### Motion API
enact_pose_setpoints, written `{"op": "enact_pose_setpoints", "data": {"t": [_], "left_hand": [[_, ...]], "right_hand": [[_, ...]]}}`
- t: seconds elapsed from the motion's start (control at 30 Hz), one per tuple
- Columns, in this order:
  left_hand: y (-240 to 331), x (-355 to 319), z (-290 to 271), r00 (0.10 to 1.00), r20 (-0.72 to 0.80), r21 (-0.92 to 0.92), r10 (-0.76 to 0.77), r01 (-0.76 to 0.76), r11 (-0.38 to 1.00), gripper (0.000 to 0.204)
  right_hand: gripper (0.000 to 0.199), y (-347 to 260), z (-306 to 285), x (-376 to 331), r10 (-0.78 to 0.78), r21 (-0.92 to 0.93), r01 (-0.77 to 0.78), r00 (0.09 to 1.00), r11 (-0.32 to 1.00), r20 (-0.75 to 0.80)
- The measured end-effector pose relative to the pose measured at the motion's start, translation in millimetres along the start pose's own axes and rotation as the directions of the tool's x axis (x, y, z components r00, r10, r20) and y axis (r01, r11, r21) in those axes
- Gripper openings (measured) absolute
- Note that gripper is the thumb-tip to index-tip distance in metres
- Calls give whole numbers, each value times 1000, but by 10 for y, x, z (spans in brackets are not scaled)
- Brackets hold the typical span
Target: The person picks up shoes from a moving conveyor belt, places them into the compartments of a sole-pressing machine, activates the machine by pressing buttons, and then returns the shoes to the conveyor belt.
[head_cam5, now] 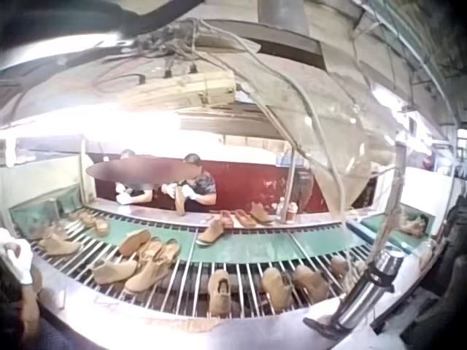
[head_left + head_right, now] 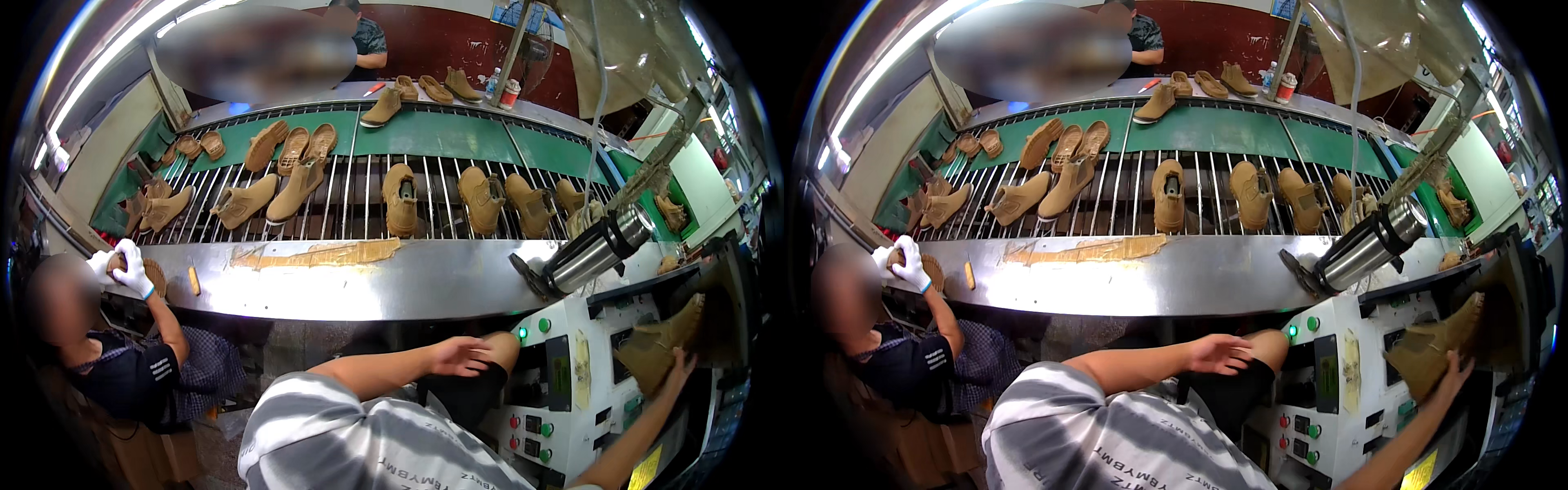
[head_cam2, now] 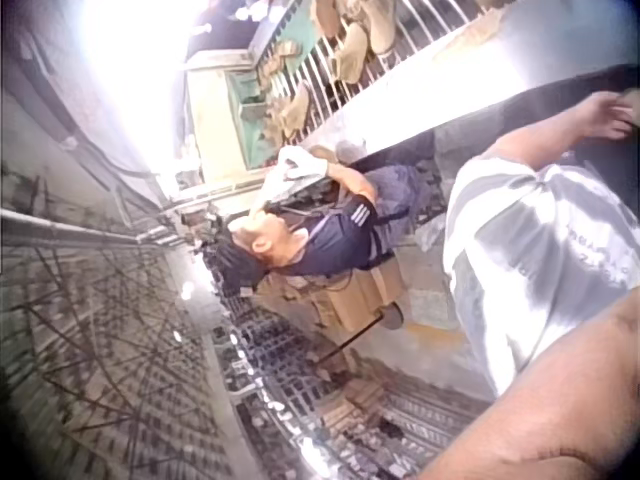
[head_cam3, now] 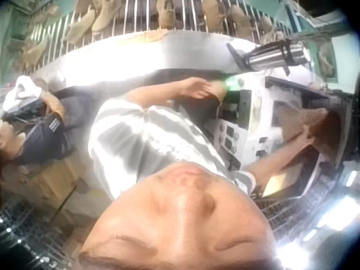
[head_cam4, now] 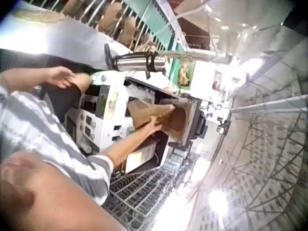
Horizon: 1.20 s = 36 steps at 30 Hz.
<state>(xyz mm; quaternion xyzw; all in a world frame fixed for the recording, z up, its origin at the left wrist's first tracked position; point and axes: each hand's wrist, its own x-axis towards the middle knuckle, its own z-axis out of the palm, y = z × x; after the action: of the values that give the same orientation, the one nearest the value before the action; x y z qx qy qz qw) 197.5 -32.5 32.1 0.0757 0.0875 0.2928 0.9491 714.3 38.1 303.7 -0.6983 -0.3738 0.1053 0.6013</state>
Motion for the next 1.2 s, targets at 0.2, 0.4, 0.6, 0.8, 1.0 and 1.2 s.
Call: {"op": "enact_pose_setpoints", "data": {"t": [0.2, 0.4, 0.6, 0.8, 1.0, 1.2], "left_hand": [[8, 609, 1031, 972, 190, 2, 138, -141, 990, 63], [413, -829, 554, 767, -246, -10, 593, -614, 789, 61], [1323, -1957, -208, 347, -337, 285, 875, -848, 446, 65], [2990, -2143, -670, -177, -355, 791, 918, -580, 194, 45], [3169, -1440, -1178, -397, -6, 874, 918, 444, 198, 66], [3138, -1758, -1179, -189, -33, 908, 981, 405, 109, 74]], "right_hand": [[88, -394, 1363, -3021, -177, 541, -6, 942, 841, 286], [58, -175, 1549, -3681, -445, 290, 357, 504, 888, 741], [56, 801, 1574, -3799, -210, -21, 445, 465, 896, 860], [53, 1327, 1778, -4114, -284, -80, 656, 429, 751, 858], [45, 1066, 2539, -4341, -322, -75, 674, 444, 735, 836], [43, 560, 3677, -4635, -408, 183, 632, 231, 753, 883]]}}
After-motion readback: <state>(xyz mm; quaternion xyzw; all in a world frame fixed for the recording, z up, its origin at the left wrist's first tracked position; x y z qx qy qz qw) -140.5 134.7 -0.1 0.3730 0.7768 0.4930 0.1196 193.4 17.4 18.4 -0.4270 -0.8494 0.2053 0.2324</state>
